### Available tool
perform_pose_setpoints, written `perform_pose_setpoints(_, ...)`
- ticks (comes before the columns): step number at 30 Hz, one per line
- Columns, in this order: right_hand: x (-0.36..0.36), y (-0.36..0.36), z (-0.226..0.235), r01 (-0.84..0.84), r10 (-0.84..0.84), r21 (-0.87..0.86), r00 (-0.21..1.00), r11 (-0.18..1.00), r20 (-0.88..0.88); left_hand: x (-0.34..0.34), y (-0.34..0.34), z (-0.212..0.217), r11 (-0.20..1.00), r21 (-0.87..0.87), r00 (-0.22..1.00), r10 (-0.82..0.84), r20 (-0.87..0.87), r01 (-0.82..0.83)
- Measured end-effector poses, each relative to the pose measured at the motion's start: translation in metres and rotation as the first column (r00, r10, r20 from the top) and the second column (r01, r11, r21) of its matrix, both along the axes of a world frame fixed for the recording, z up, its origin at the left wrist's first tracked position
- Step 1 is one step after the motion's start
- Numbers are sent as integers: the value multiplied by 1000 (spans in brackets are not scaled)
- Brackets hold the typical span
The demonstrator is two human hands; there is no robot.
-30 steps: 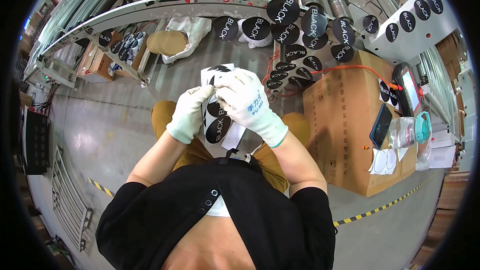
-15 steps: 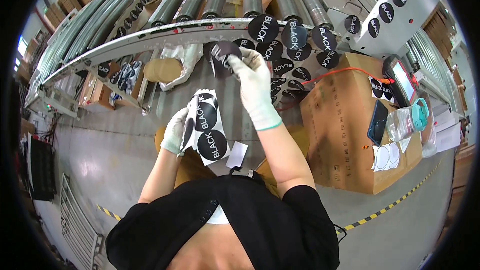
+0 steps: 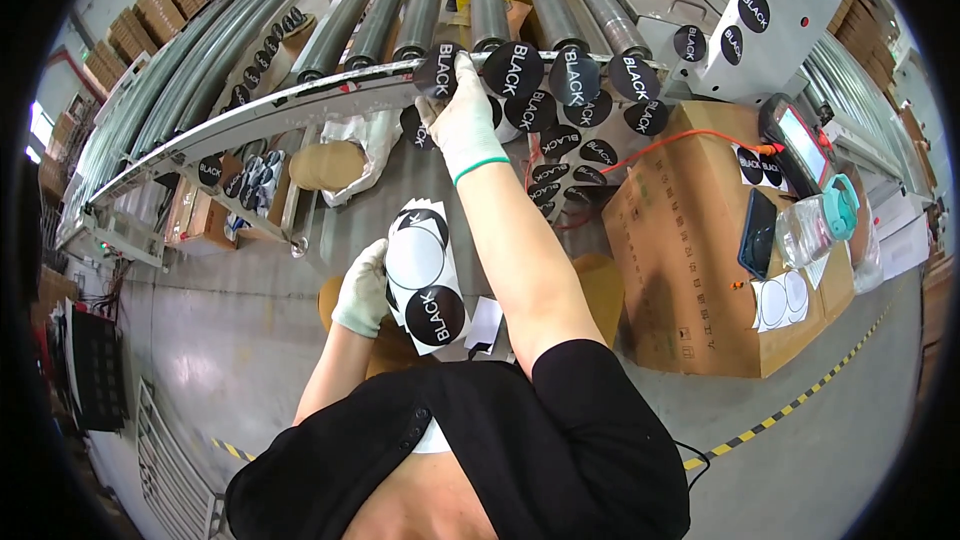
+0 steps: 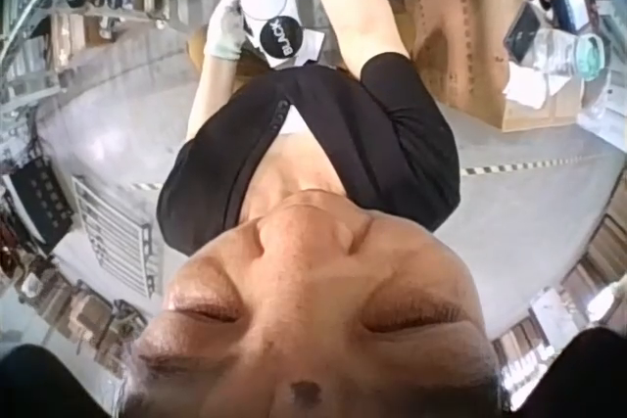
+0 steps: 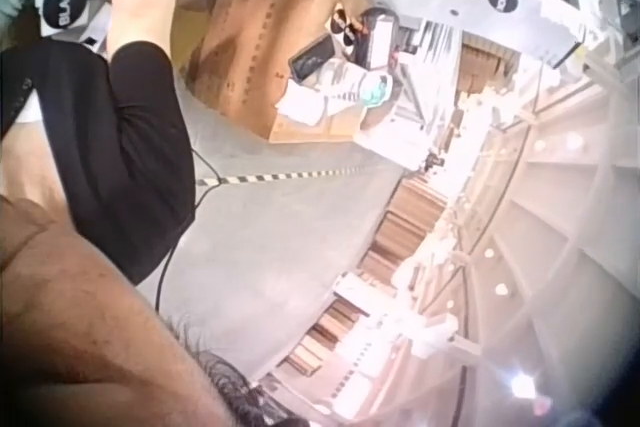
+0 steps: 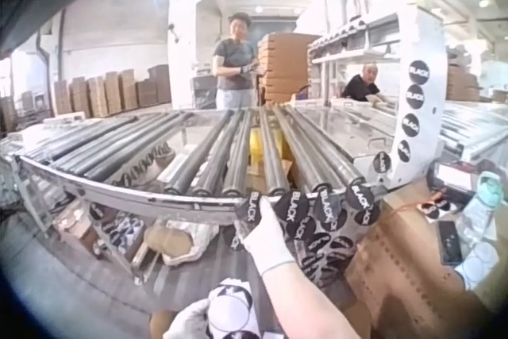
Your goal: Applying circular 'BLACK' labels to small round plastic components at a warehouse workstation.
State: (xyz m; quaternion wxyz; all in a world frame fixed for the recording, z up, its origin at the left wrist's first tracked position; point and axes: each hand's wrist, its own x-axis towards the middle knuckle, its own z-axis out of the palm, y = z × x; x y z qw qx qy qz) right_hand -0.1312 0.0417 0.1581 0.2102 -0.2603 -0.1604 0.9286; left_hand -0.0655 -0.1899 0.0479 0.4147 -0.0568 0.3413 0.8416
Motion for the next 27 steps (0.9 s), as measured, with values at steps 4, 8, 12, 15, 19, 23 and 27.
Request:
perform_pose_setpoints(4,25,-10,-19,-13,24,-110,995,994,98,1,1,8,1000,6,997,19,-75,-18)
perform_pose_setpoints(8,97,-35,-59,-237,249,578,967,781,60,4,1,20,1000,13,998,17,-68,-16)
perform_pose_setpoints(12,134,-53,-67,-398,483,868,847,298,222,3,1,8,1000,-2,999,-27,-28,27)
perform_pose_setpoints(15,141,-51,-62,-498,462,851,802,168,378,12,3,11,981,170,991,-111,81,96)
perform_pose_setpoints(19,141,-48,-63,-483,327,858,851,177,411,22,9,29,976,191,993,-97,-69,109)
perform_pose_setpoints(23,140,-45,-66,-465,345,843,864,270,366,25,1,25,993,78,987,-71,-143,83)
perform_pose_setpoints(27,130,-38,-70,-317,155,929,944,192,290,25,-3,21,988,-110,971,-125,-204,104)
